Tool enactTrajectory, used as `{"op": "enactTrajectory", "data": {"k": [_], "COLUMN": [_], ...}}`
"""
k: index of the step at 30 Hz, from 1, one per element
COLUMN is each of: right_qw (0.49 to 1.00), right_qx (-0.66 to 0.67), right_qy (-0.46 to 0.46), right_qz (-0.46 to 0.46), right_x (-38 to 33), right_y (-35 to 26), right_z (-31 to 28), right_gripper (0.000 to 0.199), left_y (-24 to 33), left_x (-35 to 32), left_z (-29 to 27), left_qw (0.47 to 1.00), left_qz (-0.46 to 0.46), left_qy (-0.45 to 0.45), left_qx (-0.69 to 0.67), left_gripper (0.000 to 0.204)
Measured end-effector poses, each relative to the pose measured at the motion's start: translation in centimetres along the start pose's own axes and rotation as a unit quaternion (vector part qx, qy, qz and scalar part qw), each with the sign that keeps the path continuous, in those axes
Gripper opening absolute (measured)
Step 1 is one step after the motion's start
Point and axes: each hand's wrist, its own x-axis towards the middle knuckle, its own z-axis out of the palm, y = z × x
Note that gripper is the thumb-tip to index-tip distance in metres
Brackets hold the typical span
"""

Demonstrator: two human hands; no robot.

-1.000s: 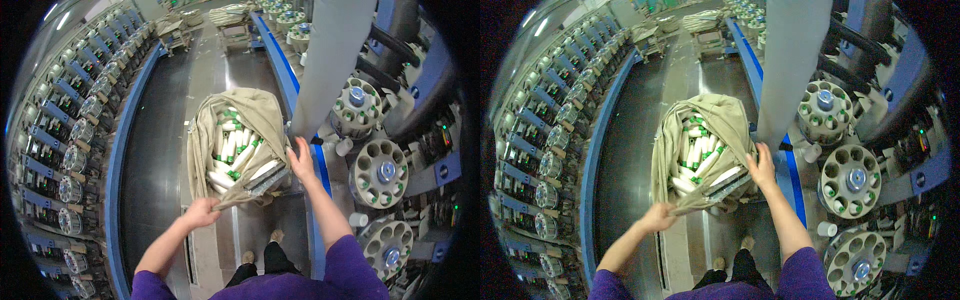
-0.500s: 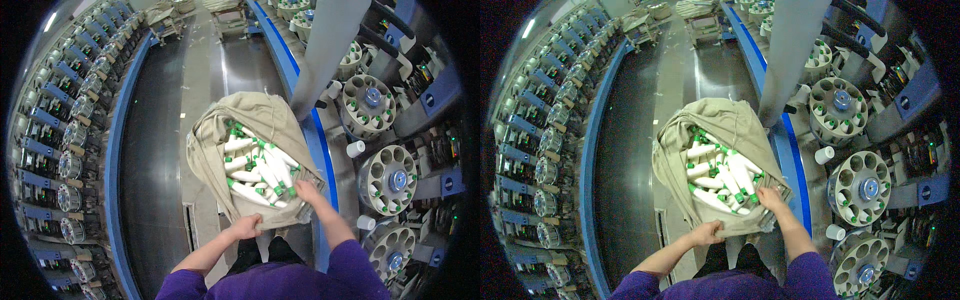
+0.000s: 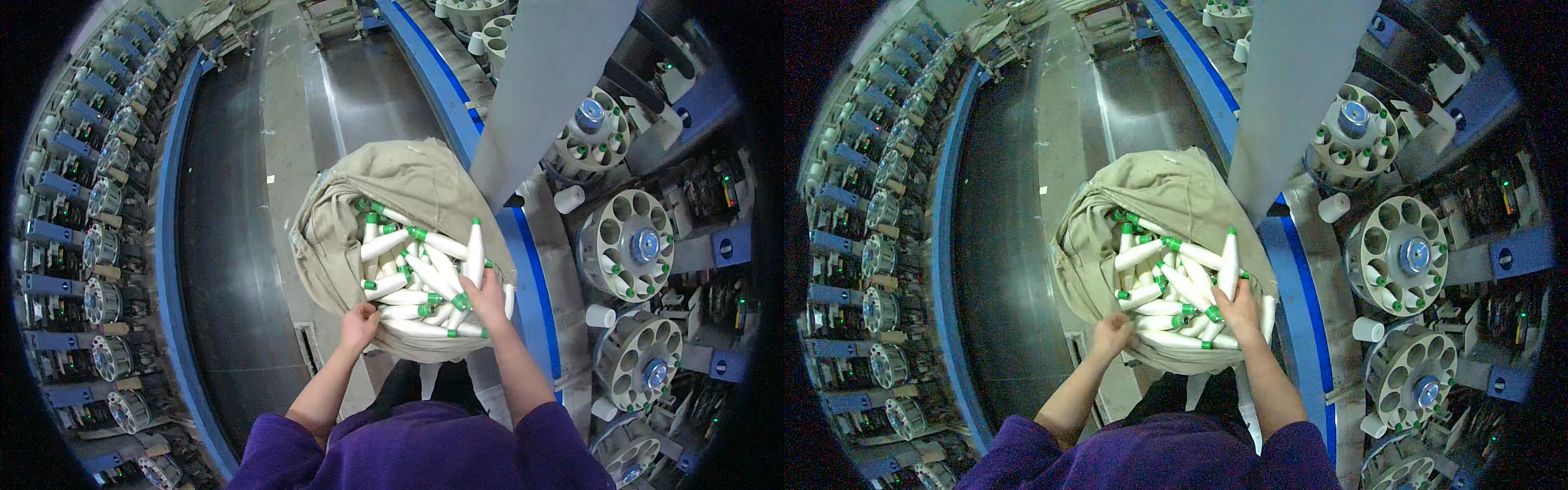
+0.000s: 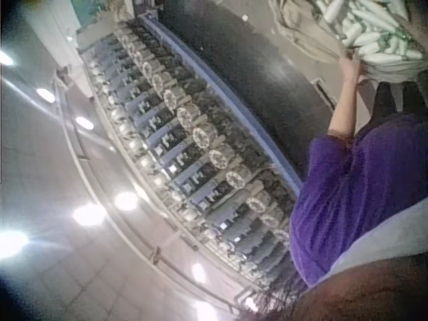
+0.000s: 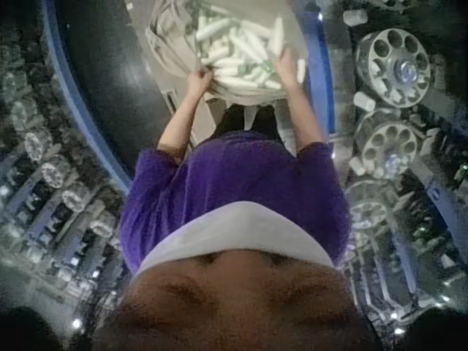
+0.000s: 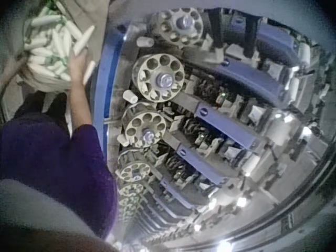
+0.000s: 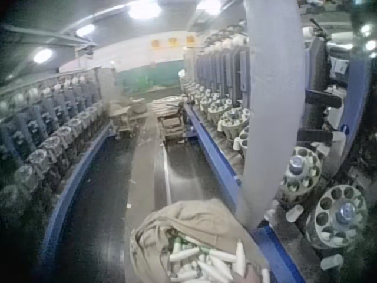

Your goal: The person repeatedly picks white spools with green ends from a cloth bag and places them into slots on rotating circular fixtures on a textile machine. The person moves along the machine row, refilling empty slots as needed.

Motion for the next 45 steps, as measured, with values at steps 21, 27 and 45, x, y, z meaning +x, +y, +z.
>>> {"op": "enactTrajectory", "data": {"k": [21,27,45], "right_qw": [0.991,0.964,0.9], "right_qx": [0.048,0.129,-0.293], "right_qy": [-0.014,-0.145,-0.245], "right_qz": [-0.12,-0.185,-0.211], "right_x": [-6.9,-8.4,-6.0], "right_y": [-2.4,-8.8,-2.2], "right_z": [-0.8,0.5,6.2], "right_gripper": [0.046,0.043,0.049], "left_y": [5.7,13.4,-2.5], "left_x": [0.6,-0.5,-10.7], "left_z": [-5.9,-6.4,-35.9], "left_qw": [0.857,0.918,0.814], "left_qz": [0.404,0.145,0.174], "left_qy": [0.095,-0.043,0.26], "left_qx": [0.305,-0.367,-0.489], "left_gripper": [0.029,0.021,0.041]}}
